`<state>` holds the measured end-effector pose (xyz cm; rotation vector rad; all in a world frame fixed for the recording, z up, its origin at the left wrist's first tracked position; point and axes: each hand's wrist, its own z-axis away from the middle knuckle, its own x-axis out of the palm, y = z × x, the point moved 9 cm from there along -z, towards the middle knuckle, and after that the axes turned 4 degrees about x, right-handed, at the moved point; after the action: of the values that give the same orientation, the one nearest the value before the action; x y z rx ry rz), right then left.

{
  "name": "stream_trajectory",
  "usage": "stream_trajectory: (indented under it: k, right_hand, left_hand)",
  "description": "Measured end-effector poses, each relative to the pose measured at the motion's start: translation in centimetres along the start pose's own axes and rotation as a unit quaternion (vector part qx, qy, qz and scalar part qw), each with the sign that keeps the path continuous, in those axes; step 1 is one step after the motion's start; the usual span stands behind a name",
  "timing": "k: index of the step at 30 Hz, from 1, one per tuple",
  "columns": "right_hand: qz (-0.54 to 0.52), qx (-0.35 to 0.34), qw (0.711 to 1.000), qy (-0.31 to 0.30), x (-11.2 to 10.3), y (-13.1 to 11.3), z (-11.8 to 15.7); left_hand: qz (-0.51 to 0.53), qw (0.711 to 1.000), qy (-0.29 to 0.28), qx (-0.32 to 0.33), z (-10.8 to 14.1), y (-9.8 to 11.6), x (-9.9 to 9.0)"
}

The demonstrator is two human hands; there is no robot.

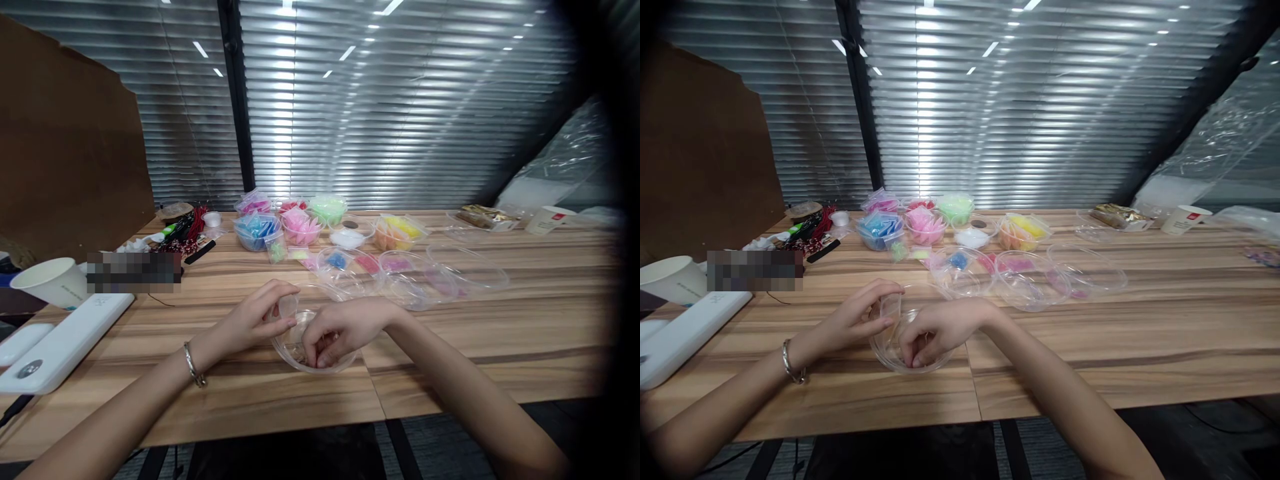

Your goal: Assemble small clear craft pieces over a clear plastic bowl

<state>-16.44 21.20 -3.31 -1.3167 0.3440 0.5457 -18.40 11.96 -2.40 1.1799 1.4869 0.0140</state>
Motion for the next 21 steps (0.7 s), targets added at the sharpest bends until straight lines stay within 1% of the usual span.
stream_trajectory:
  k: [4,10,12,14,17,21]
  right_hand:
    - [0.016,-0.003,1.000,0.013,-0.1,-0.5,0.0]
    - [0.025,0.023,0.999,0.024,-0.2,-0.7,-0.1]
    - [0.018,0.023,0.999,0.031,-0.3,-0.7,-0.1]
    - [-0.015,0.030,0.999,0.041,-0.5,-0.4,-0.1]
    - [-0.073,0.033,0.993,0.083,-1.3,0.1,0.1]
    - [-0.138,0.004,0.977,0.164,-2.9,0.2,0.4]
  left_hand:
    - [0.006,1.000,-0.003,-0.005,0.1,-0.1,0.0]
    - [0.006,1.000,0.000,-0.002,-0.1,0.1,-0.1]
    - [0.003,1.000,0.001,-0.002,-0.1,0.1,-0.2]
    - [0.002,1.000,0.002,0.000,-0.1,0.1,-0.3]
    - [0.000,1.000,0.011,-0.003,0.1,-0.3,-0.4]
    - [0.028,0.998,0.046,-0.012,0.5,-1.6,-0.4]
